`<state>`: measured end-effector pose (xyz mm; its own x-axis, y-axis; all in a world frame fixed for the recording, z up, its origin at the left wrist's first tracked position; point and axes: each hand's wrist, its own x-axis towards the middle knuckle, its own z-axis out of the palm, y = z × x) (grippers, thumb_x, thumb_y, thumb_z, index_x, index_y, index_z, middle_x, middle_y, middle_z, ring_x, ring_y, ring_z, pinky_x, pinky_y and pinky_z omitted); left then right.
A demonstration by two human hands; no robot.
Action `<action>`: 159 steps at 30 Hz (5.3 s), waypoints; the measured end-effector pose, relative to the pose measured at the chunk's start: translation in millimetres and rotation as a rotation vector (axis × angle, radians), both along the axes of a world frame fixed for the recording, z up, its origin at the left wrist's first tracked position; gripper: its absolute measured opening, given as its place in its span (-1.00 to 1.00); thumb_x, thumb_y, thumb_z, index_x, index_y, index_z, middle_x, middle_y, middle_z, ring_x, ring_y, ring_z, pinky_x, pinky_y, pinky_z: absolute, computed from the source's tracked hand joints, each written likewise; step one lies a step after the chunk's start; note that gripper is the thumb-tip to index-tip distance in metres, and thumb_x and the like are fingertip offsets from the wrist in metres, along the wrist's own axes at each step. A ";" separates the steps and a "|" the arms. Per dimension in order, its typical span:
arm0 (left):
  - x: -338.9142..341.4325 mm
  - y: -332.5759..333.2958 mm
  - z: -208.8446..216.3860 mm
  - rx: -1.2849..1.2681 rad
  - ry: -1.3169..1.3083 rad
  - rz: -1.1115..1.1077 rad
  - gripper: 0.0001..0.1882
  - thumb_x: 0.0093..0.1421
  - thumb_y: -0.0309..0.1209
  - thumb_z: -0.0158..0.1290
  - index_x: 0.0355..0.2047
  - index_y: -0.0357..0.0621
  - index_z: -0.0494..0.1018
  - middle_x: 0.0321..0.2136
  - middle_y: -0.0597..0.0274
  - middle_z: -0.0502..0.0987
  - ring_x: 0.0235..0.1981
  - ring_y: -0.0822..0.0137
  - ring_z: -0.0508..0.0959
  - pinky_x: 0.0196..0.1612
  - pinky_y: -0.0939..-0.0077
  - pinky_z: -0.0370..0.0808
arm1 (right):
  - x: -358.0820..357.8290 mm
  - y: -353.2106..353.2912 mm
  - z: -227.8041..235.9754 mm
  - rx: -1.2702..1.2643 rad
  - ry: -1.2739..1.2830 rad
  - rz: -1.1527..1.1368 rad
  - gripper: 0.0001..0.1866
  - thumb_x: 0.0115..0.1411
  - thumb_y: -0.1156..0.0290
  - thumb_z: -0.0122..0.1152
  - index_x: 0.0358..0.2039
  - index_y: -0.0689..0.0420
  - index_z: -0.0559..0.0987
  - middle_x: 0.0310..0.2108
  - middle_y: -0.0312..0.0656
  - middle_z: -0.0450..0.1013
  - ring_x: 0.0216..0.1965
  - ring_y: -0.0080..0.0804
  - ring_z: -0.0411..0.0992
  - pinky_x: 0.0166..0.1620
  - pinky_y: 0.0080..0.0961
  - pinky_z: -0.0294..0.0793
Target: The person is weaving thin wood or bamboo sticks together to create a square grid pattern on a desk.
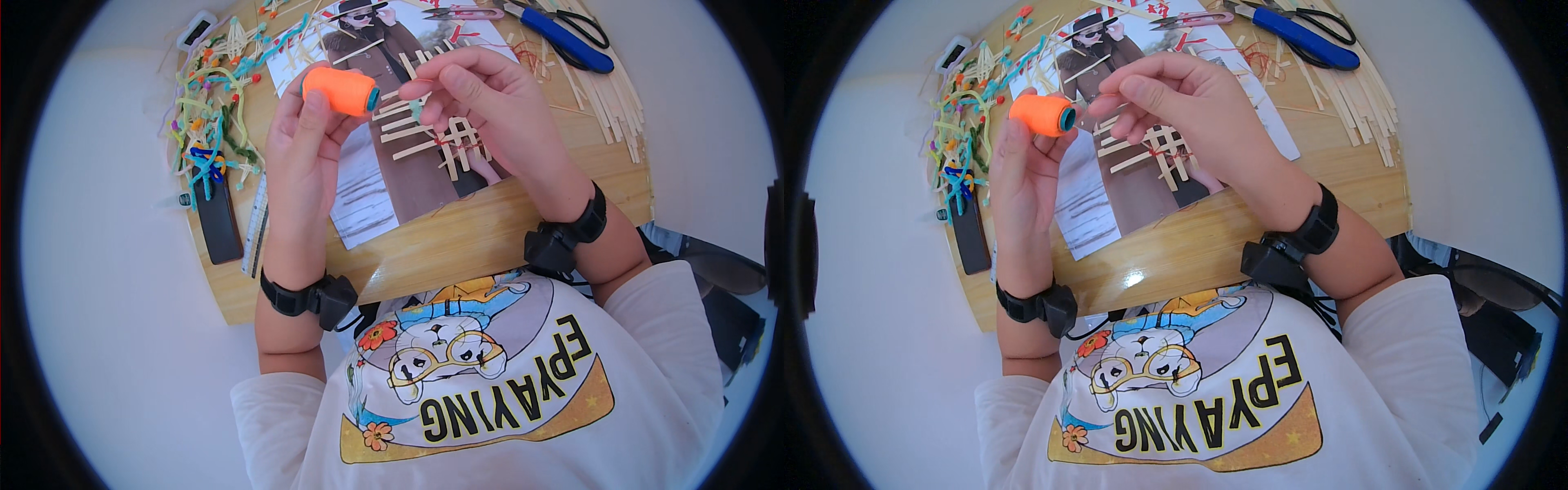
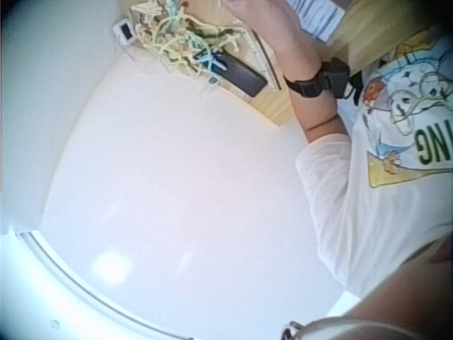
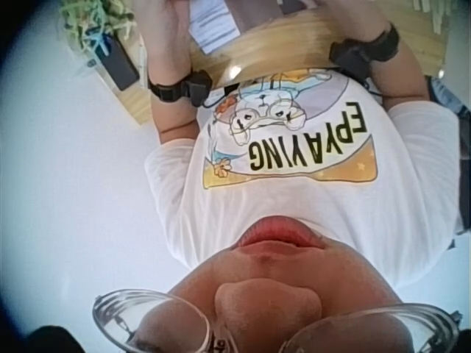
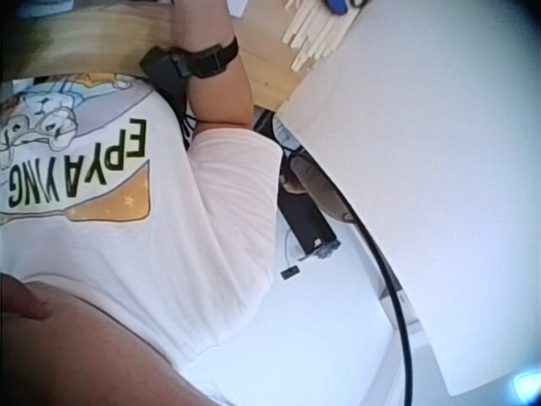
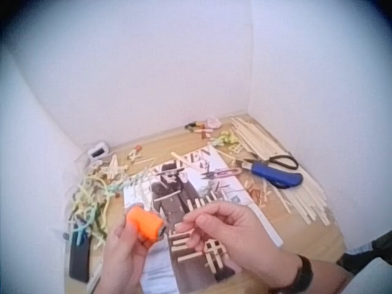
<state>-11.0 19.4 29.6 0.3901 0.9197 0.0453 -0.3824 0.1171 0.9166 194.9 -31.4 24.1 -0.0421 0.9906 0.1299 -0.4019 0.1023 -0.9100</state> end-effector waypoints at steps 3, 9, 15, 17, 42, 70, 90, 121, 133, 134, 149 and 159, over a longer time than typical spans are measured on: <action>0.7 0.3 -0.9 0.001 0.007 -0.004 -0.44 0.32 -0.18 0.02 0.16 -0.32 0.22 0.00 -0.03 0.47 -0.08 0.28 0.54 0.01 0.38 0.50 | -2.2 0.3 0.1 -0.030 0.090 0.103 -0.70 0.36 0.33 0.02 -0.03 0.28 0.49 -0.22 -0.04 0.55 -0.32 -0.46 0.53 -0.26 -0.56 0.54; -0.3 1.9 -3.6 0.009 0.000 0.002 -0.45 0.32 -0.19 0.04 0.15 -0.33 0.23 -0.01 -0.03 0.48 -0.09 0.29 0.55 0.00 0.38 0.51 | -12.1 -2.9 -2.2 -0.088 -0.034 0.136 -0.72 0.22 0.40 0.22 -0.08 0.21 0.53 -0.42 -0.28 0.49 -0.42 -0.62 0.45 -0.35 -0.65 0.48; 0.4 1.8 -3.6 0.031 0.003 0.002 -0.46 0.30 -0.20 0.08 0.13 -0.32 0.25 -0.02 -0.01 0.49 -0.05 0.30 0.52 0.06 0.39 0.45 | -6.7 -4.5 0.2 -0.093 -0.094 -0.081 -0.62 0.20 0.47 0.23 0.03 0.18 0.44 -0.27 -0.32 0.42 -0.48 -0.66 0.40 -0.44 -0.68 0.42; 1.6 1.0 -4.3 0.041 0.010 0.019 -0.47 0.29 -0.21 0.09 0.12 -0.31 0.26 -0.03 0.00 0.49 -0.03 0.32 0.51 0.09 0.40 0.41 | -11.8 -5.0 -0.1 -0.070 -0.048 -0.046 -0.58 0.20 0.48 0.22 0.07 0.19 0.39 -0.19 -0.28 0.42 -0.47 -0.64 0.42 -0.43 -0.67 0.44; -8.9 13.1 -11.9 -0.317 -0.212 -0.197 -0.57 0.36 -0.19 -0.07 0.07 -0.29 0.29 -0.21 0.05 0.50 -0.35 0.29 0.52 -0.42 0.55 0.48 | -4.0 -2.0 -4.6 -0.097 0.122 0.076 -0.80 0.34 0.32 0.07 -0.23 0.18 0.54 -0.64 -0.42 0.28 -0.62 -0.72 0.22 -0.52 -0.73 0.29; -45.9 46.1 -12.1 -0.385 -0.395 -0.158 -0.68 0.30 -0.39 0.00 0.02 -0.22 0.29 -0.34 0.26 0.35 -0.44 0.47 0.34 -0.50 0.68 0.29 | 88.3 21.7 12.7 0.047 0.561 -0.351 -0.88 0.41 0.43 -0.13 -0.14 0.20 0.33 -0.59 -0.36 0.24 -0.59 -0.62 0.19 -0.49 -0.69 0.33; -75.5 58.1 4.0 -0.245 -0.278 -0.021 -0.63 0.31 -0.35 -0.02 0.06 -0.25 0.28 -0.29 0.18 0.41 -0.37 0.36 0.41 -0.37 0.55 0.41 | 164.9 -2.5 48.2 0.403 0.595 -0.517 -0.87 0.36 0.54 -0.18 -0.22 0.30 0.37 0.10 0.16 0.30 0.04 -0.10 0.38 0.14 -0.25 0.41; -26.7 19.3 2.0 -0.353 -0.279 -0.300 -0.51 0.30 -0.30 0.01 0.15 -0.28 0.21 -0.26 0.17 0.45 -0.33 0.32 0.47 -0.42 0.59 0.42 | 25.2 5.4 19.3 -0.213 -0.063 -0.235 -0.86 0.39 0.35 -0.04 -0.31 0.08 0.44 -0.62 -0.46 0.21 -0.66 -0.75 0.06 -0.60 -0.79 0.04; -37.7 27.2 6.4 -0.352 -0.385 -0.280 -0.49 0.36 -0.21 -0.08 0.18 -0.31 0.20 -0.16 0.07 0.43 -0.32 0.31 0.49 -0.47 0.65 0.45 | 55.3 11.1 26.4 -0.093 -0.054 -0.370 -0.83 0.40 0.34 -0.08 -0.32 0.11 0.42 -0.64 -0.48 0.18 -0.67 -0.74 0.02 -0.60 -0.76 0.03; -38.1 26.6 6.9 -0.361 -0.388 -0.289 -0.49 0.36 -0.20 -0.09 0.17 -0.31 0.20 -0.16 0.06 0.43 -0.33 0.31 0.49 -0.48 0.67 0.46 | 57.5 11.3 27.2 -0.058 -0.033 -0.361 -0.82 0.41 0.34 -0.08 -0.32 0.11 0.42 -0.64 -0.48 0.17 -0.66 -0.74 0.02 -0.60 -0.76 0.03; -55.2 49.7 2.9 -0.250 -0.225 0.011 -0.53 0.34 -0.30 -0.01 0.11 -0.42 0.23 -0.19 -0.03 0.46 -0.25 0.25 0.52 -0.31 0.62 0.57 | 130.1 12.8 23.8 0.121 0.097 -0.656 -0.84 0.40 0.35 -0.07 -0.20 0.15 0.42 -0.62 -0.50 0.12 -0.61 -0.73 0.02 -0.57 -0.76 0.05; -91.9 70.7 1.8 -0.153 -0.470 0.060 -0.58 0.36 -0.32 -0.05 0.06 -0.44 0.24 -0.19 -0.01 0.40 -0.19 0.22 0.50 -0.27 0.59 0.57 | 140.4 3.3 30.7 0.158 -0.086 -0.967 -0.80 0.42 0.35 -0.11 -0.14 0.21 0.39 -0.59 -0.47 0.12 -0.60 -0.70 0.00 -0.56 -0.73 0.03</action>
